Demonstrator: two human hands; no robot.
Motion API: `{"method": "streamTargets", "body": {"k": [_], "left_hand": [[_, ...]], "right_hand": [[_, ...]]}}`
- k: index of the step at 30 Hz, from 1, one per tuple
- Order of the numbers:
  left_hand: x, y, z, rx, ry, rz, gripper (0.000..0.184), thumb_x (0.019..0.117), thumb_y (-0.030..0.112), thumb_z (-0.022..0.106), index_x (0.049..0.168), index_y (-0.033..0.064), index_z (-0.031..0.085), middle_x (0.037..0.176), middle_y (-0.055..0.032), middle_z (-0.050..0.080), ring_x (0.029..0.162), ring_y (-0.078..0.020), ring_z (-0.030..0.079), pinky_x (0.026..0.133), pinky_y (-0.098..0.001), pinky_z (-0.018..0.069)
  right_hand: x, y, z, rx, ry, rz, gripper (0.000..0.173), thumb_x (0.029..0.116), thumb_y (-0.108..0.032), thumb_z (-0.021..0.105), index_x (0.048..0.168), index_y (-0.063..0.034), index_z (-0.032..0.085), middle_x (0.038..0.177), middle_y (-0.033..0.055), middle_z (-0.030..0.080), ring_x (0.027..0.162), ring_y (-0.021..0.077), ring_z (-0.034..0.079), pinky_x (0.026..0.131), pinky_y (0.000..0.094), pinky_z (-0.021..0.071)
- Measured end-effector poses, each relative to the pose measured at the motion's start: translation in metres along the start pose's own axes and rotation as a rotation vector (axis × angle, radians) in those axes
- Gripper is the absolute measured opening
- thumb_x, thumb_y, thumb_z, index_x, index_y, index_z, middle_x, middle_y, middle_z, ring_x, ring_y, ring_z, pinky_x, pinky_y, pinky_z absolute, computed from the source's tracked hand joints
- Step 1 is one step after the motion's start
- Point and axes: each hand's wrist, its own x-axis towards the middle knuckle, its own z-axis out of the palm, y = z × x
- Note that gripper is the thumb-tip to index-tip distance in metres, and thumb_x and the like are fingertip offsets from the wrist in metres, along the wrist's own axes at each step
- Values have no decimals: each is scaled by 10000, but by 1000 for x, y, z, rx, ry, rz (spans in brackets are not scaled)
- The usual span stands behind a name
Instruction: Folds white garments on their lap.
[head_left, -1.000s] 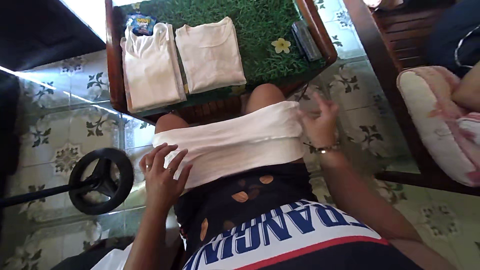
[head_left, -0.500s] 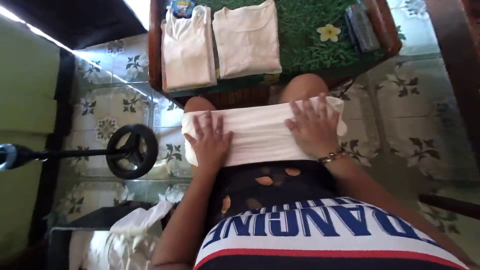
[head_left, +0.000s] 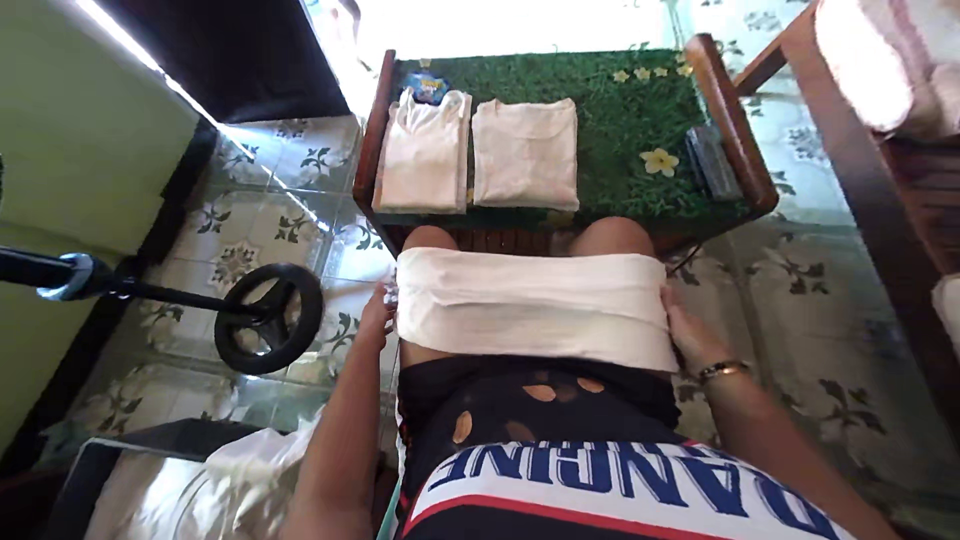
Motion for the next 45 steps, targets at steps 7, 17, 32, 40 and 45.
{"method": "streamTargets", "body": {"k": [7, 17, 32, 40, 45], "left_hand": [[4, 21, 11, -328, -49, 75, 536, 1072, 276, 519, 1542, 85, 346, 1298, -207, 598, 1104, -277, 628, 937, -452, 528], [-21, 41, 10, -54, 402, 389, 701, 963, 149, 657, 1555, 12, 306, 1539, -345, 305, 1328, -461, 438, 1024, -562, 451], [-64, 47, 100, 1222, 249, 885, 560, 1009, 604, 411, 1489, 345, 538, 1646, -92, 346, 1531, -454, 201, 1083, -811, 188], [-27, 37, 44, 693, 115, 752, 644, 1066, 454, 416, 1594, 94, 343, 1669, -241, 188, 1531, -444, 208, 1229, -588, 236], [-23, 24, 19, 517, 392, 634, 641, 1017, 383, 601, 1510, -1, 455, 1623, -397, 40, 1460, -622, 182, 1154, -688, 282]], "right_hand": [[-2, -6, 10, -14, 161, -112, 647, 1112, -415, 341, 1619, -32, 219, 1635, 228, 305, 1509, 332, 331, 1230, 492, 270], [-11, -24, -6, -406, 341, -393, 725, 1031, -328, 542, 1574, 66, 269, 1524, 424, 309, 1379, 597, 361, 1131, 657, 328], [3, -56, 37, -599, 134, -369, 712, 1053, -550, 392, 1641, -178, 237, 1702, 191, 123, 1536, 494, 136, 1121, 741, 259], [18, -17, 12, -46, 156, -38, 801, 1055, -541, 445, 1581, 38, 276, 1544, 323, 398, 1442, 460, 394, 1193, 589, 298], [9, -6, -10, 245, -9, 85, 577, 1002, -454, 623, 1225, 78, 636, 1158, 270, 677, 1086, 375, 659, 963, 572, 508]]}}
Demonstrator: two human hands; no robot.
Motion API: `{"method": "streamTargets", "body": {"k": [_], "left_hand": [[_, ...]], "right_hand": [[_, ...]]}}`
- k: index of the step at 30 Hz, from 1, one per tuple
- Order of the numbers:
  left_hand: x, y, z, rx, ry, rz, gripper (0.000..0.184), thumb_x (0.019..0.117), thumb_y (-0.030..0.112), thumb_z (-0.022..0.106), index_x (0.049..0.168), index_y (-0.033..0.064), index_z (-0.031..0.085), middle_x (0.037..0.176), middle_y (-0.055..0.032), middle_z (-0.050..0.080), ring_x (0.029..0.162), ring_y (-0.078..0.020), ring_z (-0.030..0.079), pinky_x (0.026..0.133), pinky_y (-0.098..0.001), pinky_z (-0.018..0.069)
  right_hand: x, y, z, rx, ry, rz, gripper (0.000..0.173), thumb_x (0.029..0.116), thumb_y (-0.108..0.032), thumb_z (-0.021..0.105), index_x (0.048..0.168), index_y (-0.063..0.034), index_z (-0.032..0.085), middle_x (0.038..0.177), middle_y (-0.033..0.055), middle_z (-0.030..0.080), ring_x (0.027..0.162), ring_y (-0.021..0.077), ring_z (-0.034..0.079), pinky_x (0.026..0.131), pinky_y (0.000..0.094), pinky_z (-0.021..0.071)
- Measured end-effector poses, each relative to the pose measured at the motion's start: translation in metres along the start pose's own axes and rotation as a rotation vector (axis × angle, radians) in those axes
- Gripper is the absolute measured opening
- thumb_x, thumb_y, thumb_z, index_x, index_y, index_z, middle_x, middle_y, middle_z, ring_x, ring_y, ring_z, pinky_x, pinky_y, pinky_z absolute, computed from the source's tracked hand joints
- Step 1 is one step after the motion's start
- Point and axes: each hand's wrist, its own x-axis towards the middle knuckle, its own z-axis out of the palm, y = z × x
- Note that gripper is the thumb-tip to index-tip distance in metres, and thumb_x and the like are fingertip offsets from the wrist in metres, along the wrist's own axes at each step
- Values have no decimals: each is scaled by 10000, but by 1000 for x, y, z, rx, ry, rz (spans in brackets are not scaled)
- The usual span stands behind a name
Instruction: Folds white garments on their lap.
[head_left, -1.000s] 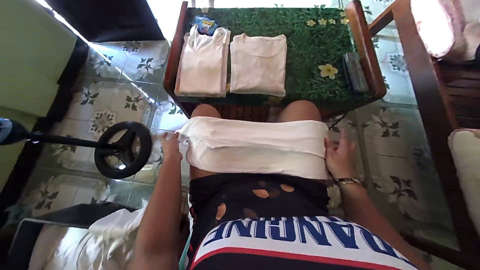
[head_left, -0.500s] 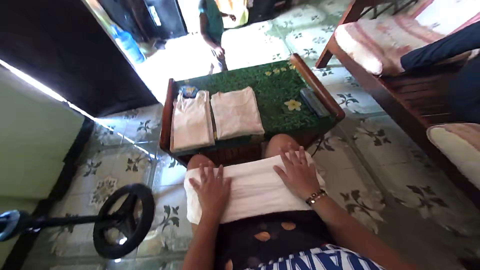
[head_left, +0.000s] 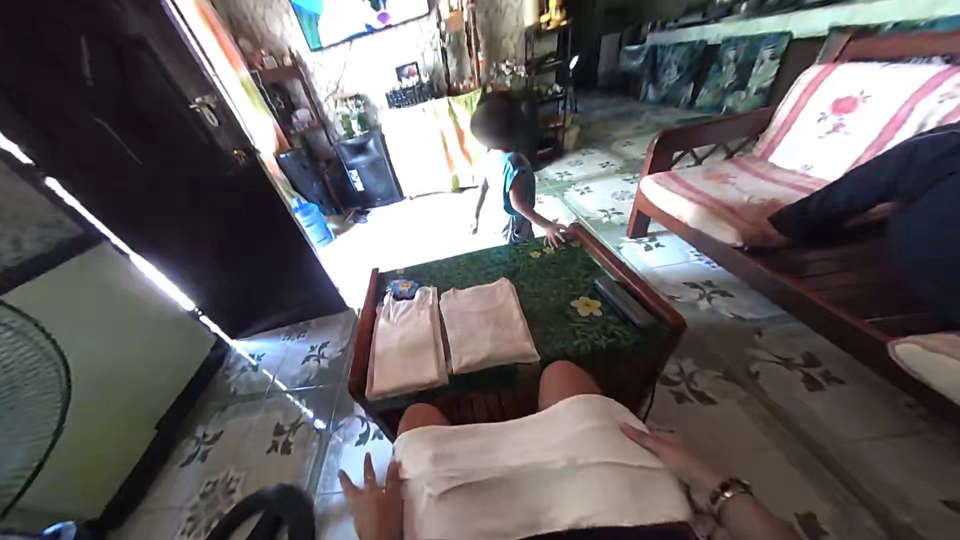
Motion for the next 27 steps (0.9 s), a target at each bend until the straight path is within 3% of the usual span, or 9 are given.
{"method": "streamTargets", "body": {"k": [2, 4, 7, 10, 15, 18, 23, 25, 27], "left_hand": [[-1, 17, -4, -99, 69, 103, 589, 980, 277, 673, 1449, -42, 513, 1602, -408, 131, 1448, -608, 229, 1165, -658, 289], [-4, 46, -3, -301, 29, 232, 566, 945, 186, 674, 1427, -66, 518, 1590, -396, 176, 1453, -553, 263, 1167, -612, 314], [-12, 96, 5, -495, -127, 373, 635, 901, 202, 673, 1468, -18, 488, 1593, -321, 245, 1382, -422, 439, 999, -518, 518], [-21, 138, 12, -594, -350, 449, 608, 948, 166, 633, 1496, -11, 439, 1558, -268, 347, 1204, -297, 621, 903, -412, 586], [-45, 181, 36, -786, -877, 307, 525, 1033, 178, 492, 1514, -3, 383, 1409, -153, 567, 1105, -214, 670, 917, -412, 574], [-60, 189, 55, -914, -1128, 79, 528, 1068, 226, 387, 1554, 39, 304, 1356, -147, 616, 1086, -253, 686, 897, -441, 577], [-68, 184, 82, -1016, -1251, -220, 573, 1110, 434, 240, 1596, 129, 221, 1357, -171, 625, 1139, -319, 678, 915, -493, 575], [-67, 183, 86, -1053, -1253, -290, 611, 1102, 494, 130, 1607, 152, 174, 1367, -178, 623, 1167, -347, 667, 935, -530, 563], [-68, 181, 88, -1088, -1260, -326, 700, 1059, 589, 25, 1609, 169, 129, 1361, -188, 621, 1158, -358, 669, 931, -543, 562]], "right_hand": [[0, 1, -9, 272, -60, -16, 451, 999, -324, 653, 1261, 39, 599, 1069, 195, 704, 950, 277, 698, 853, 490, 578], [0, -5, -18, 423, -76, -23, 389, 1010, -266, 628, 1277, 12, 579, 1021, 156, 706, 880, 222, 701, 787, 438, 596], [-4, -27, -32, 459, -58, -78, 309, 1034, -214, 569, 1271, -15, 567, 958, 100, 706, 808, 150, 700, 719, 350, 606], [0, -35, -49, 454, -1, -130, 298, 1014, -149, 593, 1274, -7, 556, 936, 90, 696, 774, 130, 691, 695, 326, 604], [9, -27, -67, 368, -23, -159, 281, 1021, -94, 562, 1291, -19, 574, 976, 93, 700, 797, 132, 695, 712, 326, 607], [5, -26, -63, 300, -75, -217, 427, 974, -50, 611, 1395, -27, 540, 1110, 135, 695, 897, 173, 700, 793, 367, 604], [-23, -52, -36, 163, -202, -376, 779, 832, -163, 735, 1533, -61, 411, 1303, 134, 652, 1068, 171, 689, 918, 359, 586], [-32, -62, -18, 90, -291, -430, 847, 822, -254, 759, 1563, -93, 381, 1356, 125, 631, 1128, 184, 676, 963, 381, 575], [-44, -70, 3, 4, -436, -456, 885, 847, -251, 761, 1604, -154, 313, 1364, 127, 619, 1079, 201, 689, 929, 404, 587]]}}
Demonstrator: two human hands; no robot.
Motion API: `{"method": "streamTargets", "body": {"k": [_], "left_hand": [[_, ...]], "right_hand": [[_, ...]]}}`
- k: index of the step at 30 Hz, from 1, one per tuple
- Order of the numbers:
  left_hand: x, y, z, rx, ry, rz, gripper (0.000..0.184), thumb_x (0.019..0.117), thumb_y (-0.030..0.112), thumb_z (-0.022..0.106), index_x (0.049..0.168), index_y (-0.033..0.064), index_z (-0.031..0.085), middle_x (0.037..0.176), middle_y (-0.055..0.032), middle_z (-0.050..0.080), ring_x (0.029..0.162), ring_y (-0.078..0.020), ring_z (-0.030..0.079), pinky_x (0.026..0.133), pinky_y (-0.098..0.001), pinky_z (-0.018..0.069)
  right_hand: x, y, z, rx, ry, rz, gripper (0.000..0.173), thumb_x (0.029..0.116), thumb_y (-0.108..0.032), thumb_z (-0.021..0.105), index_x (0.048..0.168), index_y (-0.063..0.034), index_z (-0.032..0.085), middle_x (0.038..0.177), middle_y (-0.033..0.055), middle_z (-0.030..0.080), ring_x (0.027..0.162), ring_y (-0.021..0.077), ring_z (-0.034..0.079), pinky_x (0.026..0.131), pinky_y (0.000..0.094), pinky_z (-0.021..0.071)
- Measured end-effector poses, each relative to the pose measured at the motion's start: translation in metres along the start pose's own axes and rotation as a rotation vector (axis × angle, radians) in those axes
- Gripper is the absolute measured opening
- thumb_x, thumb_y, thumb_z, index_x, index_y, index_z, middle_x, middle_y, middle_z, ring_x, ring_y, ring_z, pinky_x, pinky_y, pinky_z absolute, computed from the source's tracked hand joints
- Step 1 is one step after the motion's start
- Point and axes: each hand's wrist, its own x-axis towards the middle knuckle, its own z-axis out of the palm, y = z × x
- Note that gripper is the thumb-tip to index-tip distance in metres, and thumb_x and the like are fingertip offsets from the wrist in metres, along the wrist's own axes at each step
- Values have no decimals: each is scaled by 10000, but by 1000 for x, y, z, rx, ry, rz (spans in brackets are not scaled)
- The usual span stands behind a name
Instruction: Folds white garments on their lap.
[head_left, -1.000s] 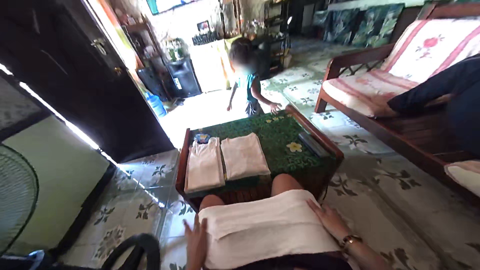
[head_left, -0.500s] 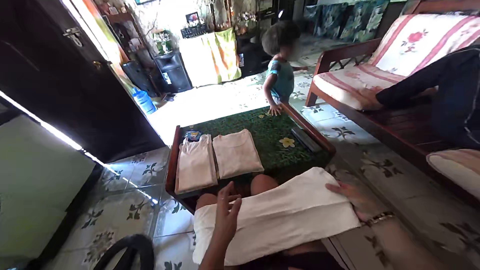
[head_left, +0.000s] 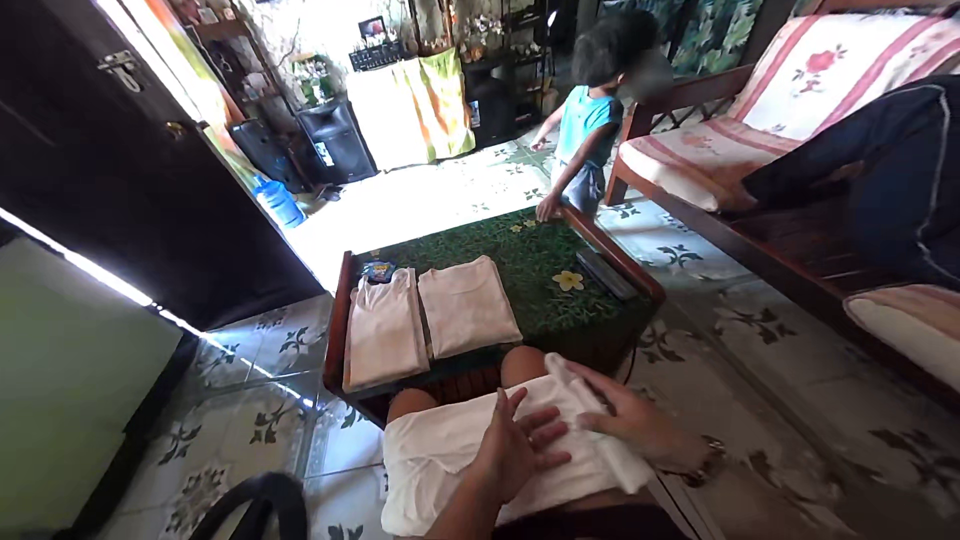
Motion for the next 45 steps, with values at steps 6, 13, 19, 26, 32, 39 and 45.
{"method": "streamTargets", "body": {"k": [6, 13, 19, 26, 32, 39, 45], "left_hand": [[-4, -16, -6, -2, 68, 50, 696, 1081, 560, 121, 1470, 57, 404, 1240, -134, 676, 1117, -235, 666, 964, -458, 552], [-1, -27, -4, 111, 102, 131, 688, 972, -26, 525, 1561, 77, 183, 1265, -162, 635, 1066, -237, 685, 932, -457, 570], [-14, -21, 11, 157, 133, 71, 752, 978, -48, 505, 1600, 140, 127, 1321, -167, 595, 1059, -233, 682, 891, -445, 588], [-6, -24, 8, 112, 81, 117, 788, 975, -77, 486, 1599, 113, 44, 1345, -183, 573, 1086, -246, 685, 915, -447, 592], [11, -17, 14, 151, 36, 89, 750, 974, -82, 496, 1585, 76, 90, 1332, -194, 576, 1096, -242, 682, 926, -426, 591], [24, -16, 27, 229, 21, 43, 695, 1008, -16, 515, 1576, 85, 129, 1325, -193, 584, 1091, -244, 686, 921, -430, 596], [18, -2, 27, 812, 125, 55, 862, 995, 123, 616, 1638, 135, 42, 1332, -218, 596, 1075, -247, 687, 896, -419, 589]], "right_hand": [[8, 23, 45, -198, -29, -339, 522, 977, -140, 626, 1481, -58, 518, 1238, 151, 677, 995, 217, 696, 852, 376, 592], [9, 64, 55, -645, 392, -603, 419, 988, -206, 559, 1354, -23, 648, 1360, 186, 646, 1280, 394, 599, 1068, 588, 467], [0, 64, 49, -718, 370, -476, 527, 1064, -307, 435, 1506, -25, 489, 1559, 181, 465, 1463, 385, 408, 1202, 565, 314], [-1, 88, 39, -639, 365, -389, 576, 1083, -381, 384, 1525, -19, 456, 1574, 167, 448, 1492, 362, 367, 1219, 535, 299], [-2, 89, 35, -612, 352, -321, 658, 1077, -485, 372, 1563, -42, 401, 1620, 151, 382, 1522, 354, 303, 1221, 564, 267], [-2, 76, 29, -574, 323, -342, 665, 1074, -500, 371, 1600, -94, 342, 1667, 92, 305, 1560, 286, 219, 1254, 528, 215], [5, 90, 41, -625, 235, -322, 711, 1070, -561, 310, 1576, -67, 386, 1660, 100, 319, 1557, 344, 211, 1244, 578, 182]]}}
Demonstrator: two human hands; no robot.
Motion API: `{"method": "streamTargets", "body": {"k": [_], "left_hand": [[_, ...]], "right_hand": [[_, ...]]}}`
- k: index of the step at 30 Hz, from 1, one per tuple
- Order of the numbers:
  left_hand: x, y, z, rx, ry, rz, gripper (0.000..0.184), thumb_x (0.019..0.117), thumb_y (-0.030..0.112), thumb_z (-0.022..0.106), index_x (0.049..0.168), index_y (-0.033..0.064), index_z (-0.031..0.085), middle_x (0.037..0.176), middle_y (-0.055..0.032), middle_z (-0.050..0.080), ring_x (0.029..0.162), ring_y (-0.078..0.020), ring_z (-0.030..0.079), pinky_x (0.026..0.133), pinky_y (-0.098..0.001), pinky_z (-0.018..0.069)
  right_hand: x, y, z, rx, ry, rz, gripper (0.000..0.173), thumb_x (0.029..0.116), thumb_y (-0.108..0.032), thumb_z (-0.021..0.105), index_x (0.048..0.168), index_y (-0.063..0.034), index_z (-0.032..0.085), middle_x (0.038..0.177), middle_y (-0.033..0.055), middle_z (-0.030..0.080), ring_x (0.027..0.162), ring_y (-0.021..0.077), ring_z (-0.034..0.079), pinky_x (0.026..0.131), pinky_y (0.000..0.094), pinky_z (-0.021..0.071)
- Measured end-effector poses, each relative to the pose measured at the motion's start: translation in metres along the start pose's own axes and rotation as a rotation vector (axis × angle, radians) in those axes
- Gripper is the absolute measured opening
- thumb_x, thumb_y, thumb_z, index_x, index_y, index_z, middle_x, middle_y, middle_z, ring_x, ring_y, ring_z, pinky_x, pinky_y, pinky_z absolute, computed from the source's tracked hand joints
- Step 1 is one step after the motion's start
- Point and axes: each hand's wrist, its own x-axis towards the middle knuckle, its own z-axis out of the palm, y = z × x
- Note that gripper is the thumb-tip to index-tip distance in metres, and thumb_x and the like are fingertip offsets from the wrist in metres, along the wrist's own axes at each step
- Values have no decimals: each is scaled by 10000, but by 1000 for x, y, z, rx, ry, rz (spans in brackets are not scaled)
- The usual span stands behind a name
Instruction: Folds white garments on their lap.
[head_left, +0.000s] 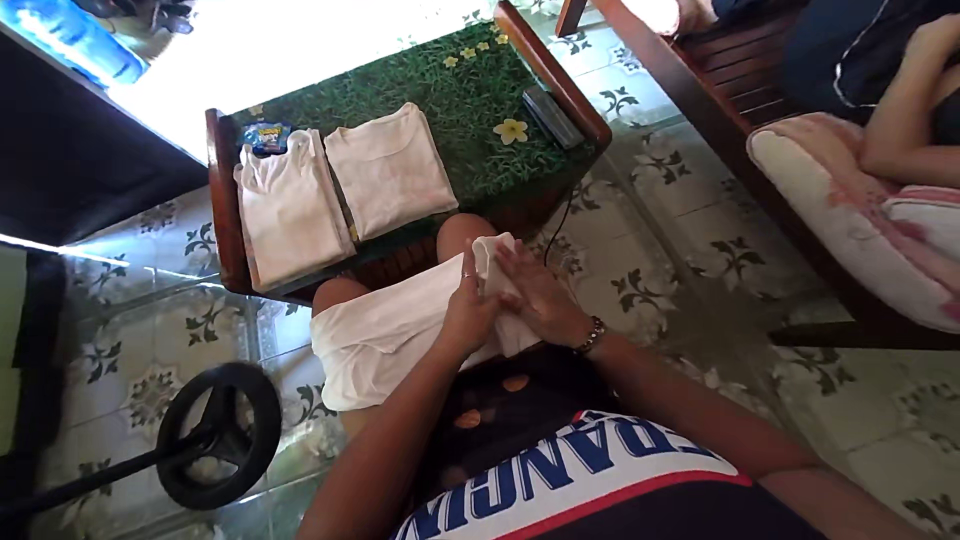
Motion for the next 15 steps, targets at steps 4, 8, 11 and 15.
{"method": "streamTargets", "body": {"k": [4, 8, 11, 15], "left_hand": [[-4, -8, -2, 104, 68, 81, 885, 977, 95, 637, 1649, 225, 76, 1515, -225, 451, 1123, -250, 672, 910, -402, 584], [-9, -13, -2, 285, 155, 179, 809, 962, 81, 625, 1639, 168, 192, 1551, -253, 353, 1087, -249, 656, 856, -355, 583], [-7, -13, -5, 376, 144, 188, 609, 987, 98, 593, 1564, 90, 397, 1575, -272, 300, 1177, -261, 608, 934, -325, 549], [-4, -17, -4, 439, 121, 145, 629, 1010, 137, 577, 1577, 22, 331, 1603, -268, 290, 1335, -327, 526, 1063, -387, 494]], "right_hand": [[3, -1, 4, -65, -25, -3, 739, 1056, -614, 282, 1581, -106, 390, 1664, 89, 314, 1560, 351, 198, 1225, 611, 197], [7, -6, 2, -126, -92, 32, 760, 1044, -651, 246, 1595, -143, 370, 1672, 99, 294, 1565, 346, 180, 1215, 646, 180], [15, -9, 1, -143, -136, 71, 703, 1048, -635, 240, 1597, -216, 377, 1683, 90, 267, 1567, 339, 177, 1195, 664, 195], [21, -12, -2, -133, -248, 179, 687, 1044, -638, 227, 1631, -284, 279, 1717, 30, 162, 1583, 309, 107, 1205, 668, 164]]}}
